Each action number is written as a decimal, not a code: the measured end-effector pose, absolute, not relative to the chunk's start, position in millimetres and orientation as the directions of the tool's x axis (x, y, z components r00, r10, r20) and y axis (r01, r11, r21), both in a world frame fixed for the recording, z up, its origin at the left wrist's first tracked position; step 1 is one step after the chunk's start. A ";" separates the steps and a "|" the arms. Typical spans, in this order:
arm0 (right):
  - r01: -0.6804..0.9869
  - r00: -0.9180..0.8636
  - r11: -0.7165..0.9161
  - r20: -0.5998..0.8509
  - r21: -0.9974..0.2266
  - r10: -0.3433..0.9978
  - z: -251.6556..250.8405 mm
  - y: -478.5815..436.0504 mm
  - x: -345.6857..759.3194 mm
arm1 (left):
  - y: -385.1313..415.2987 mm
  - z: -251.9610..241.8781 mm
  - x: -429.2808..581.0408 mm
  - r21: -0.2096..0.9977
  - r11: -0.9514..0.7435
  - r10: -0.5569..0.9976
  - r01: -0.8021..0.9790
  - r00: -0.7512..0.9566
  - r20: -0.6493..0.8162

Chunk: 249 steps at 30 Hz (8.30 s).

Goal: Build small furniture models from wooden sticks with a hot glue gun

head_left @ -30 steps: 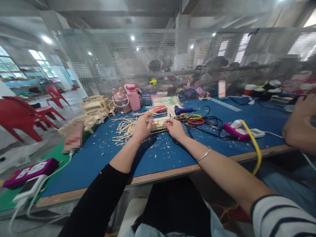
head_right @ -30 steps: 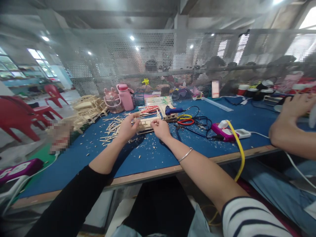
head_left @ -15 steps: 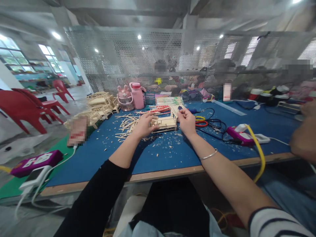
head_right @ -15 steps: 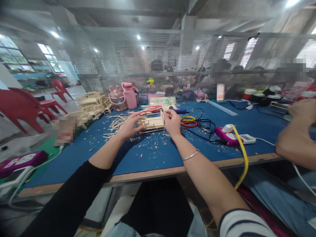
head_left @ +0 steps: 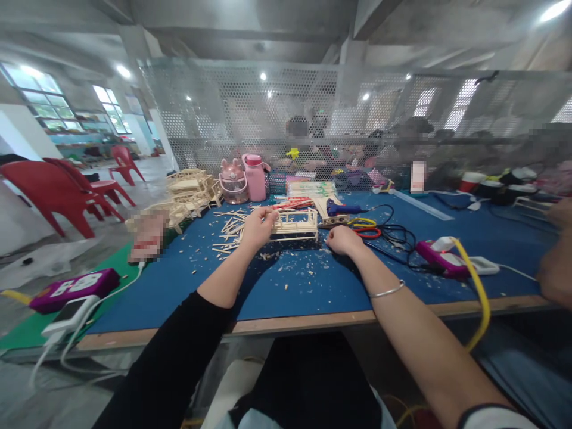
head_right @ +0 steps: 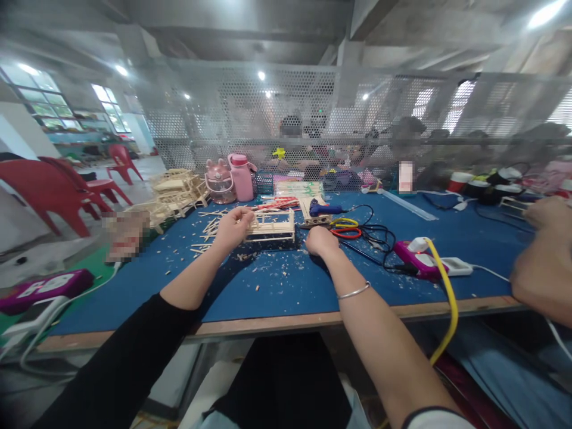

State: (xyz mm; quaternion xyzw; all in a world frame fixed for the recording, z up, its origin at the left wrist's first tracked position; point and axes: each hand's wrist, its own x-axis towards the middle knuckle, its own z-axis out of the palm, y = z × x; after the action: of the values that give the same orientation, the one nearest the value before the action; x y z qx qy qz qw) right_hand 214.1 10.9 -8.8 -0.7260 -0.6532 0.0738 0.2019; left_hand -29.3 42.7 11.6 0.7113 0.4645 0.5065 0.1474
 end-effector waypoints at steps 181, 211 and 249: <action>0.020 0.049 0.558 0.559 -0.829 0.828 5.1 -5.9 154.9 | -10.4 12.3 9.3 0.656 -0.717 0.697 0.235 0.210 0.686; -0.248 0.248 0.477 0.421 -0.843 0.873 1.6 -3.2 141.4 | -5.4 8.2 9.6 0.672 -0.717 0.697 0.187 0.225 0.681; -0.676 -0.081 0.035 0.120 -0.736 0.989 7.7 -1.2 149.2 | -1.5 10.3 8.8 0.692 -0.702 0.710 0.171 0.253 0.658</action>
State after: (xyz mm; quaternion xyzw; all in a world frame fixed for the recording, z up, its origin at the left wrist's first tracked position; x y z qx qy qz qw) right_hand 149.2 -1.2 7.7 -0.2339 -0.3350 0.6542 0.6364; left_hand 8.8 -1.5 10.3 0.7504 0.2933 0.5364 0.2513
